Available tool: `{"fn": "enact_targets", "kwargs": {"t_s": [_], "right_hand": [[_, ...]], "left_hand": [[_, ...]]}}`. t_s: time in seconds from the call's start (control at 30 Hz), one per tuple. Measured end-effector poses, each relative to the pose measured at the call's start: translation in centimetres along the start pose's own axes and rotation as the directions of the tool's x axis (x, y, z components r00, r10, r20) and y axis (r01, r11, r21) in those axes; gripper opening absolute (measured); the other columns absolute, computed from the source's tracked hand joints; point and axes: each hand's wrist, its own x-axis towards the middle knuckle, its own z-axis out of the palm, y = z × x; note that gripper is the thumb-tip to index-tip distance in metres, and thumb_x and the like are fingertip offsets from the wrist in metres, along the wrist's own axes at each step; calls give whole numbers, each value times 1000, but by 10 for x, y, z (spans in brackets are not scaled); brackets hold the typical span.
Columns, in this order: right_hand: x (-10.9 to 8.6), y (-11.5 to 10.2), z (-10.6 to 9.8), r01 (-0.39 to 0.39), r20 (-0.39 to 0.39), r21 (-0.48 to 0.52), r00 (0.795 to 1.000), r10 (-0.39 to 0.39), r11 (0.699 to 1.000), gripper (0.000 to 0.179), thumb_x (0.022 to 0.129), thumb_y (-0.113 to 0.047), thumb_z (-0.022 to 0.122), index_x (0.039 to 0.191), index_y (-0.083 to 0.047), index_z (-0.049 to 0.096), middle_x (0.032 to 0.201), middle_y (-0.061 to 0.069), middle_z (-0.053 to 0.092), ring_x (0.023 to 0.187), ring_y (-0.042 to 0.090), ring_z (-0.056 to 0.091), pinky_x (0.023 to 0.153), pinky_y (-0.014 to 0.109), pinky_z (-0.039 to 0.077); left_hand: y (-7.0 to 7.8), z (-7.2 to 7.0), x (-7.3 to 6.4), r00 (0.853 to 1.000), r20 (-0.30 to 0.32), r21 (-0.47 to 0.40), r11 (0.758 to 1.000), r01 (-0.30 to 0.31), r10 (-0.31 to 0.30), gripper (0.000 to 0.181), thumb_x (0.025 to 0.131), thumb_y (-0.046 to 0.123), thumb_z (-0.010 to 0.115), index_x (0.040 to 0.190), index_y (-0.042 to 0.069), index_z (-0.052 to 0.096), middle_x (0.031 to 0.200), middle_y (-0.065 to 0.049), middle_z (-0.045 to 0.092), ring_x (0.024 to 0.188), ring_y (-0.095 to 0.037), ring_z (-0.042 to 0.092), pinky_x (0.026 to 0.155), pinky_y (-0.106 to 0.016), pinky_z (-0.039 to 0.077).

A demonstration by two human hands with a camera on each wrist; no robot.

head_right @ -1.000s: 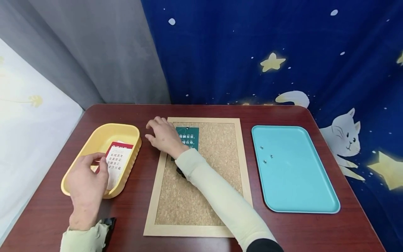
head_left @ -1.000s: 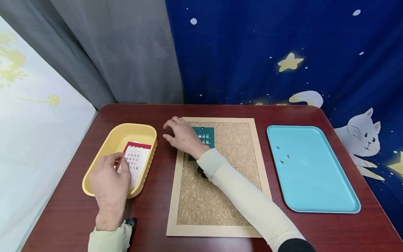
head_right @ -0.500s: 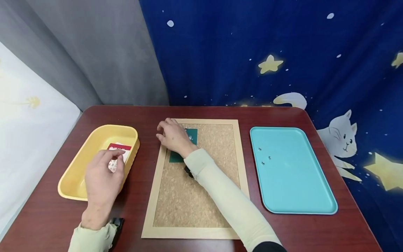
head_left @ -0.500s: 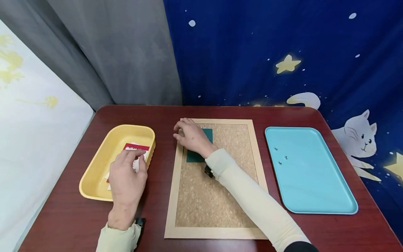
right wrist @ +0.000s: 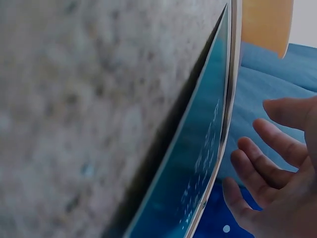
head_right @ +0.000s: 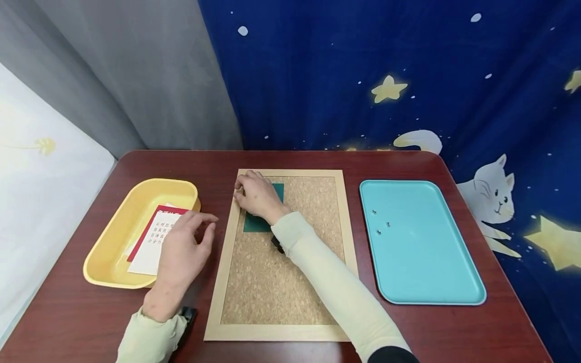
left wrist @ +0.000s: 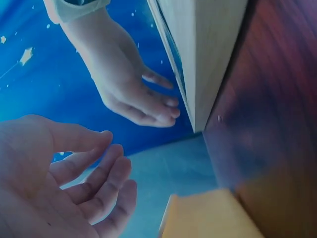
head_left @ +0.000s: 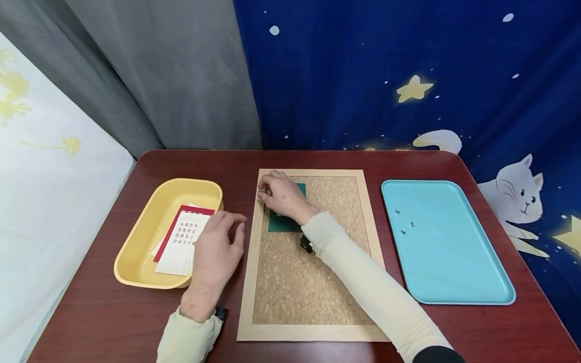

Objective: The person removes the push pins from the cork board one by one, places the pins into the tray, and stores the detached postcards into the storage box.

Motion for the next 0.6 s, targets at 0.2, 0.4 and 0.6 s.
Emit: {"fn": "enact_targets", "kwargs": {"t_s": [0.2, 0.4, 0.6], "right_hand": [[-2, 5, -2, -19, 19, -22, 1000, 20, 1000, 20, 103, -28, 66, 118, -15, 71, 118, 3, 64, 113, 20, 57, 99, 39, 51], [-2, 8, -8, -40, 37, -99, 998, 44, 994, 23, 102, -30, 68, 119, -16, 70, 124, 4, 63, 120, 23, 56, 100, 44, 50], [-3, 10, -13, -67, 64, -121, 995, 75, 990, 27, 102, -31, 68, 124, -16, 70, 130, 6, 61, 121, 25, 54, 99, 47, 51]], "left_hand": [[4, 8, -1, 996, 87, -4, 999, 34, -34, 12, 95, 12, 74, 107, 7, 75, 102, -9, 70, 83, -23, 61, 67, -37, 52], [4, 13, 2, 979, 193, 21, 997, 70, -73, 16, 96, 15, 73, 110, 7, 75, 108, -11, 70, 92, -27, 65, 77, -43, 57], [8, 19, 8, 962, 264, 39, 998, 53, -62, 18, 97, 15, 72, 113, 7, 74, 113, -11, 69, 100, -28, 66, 80, -47, 60]]}}
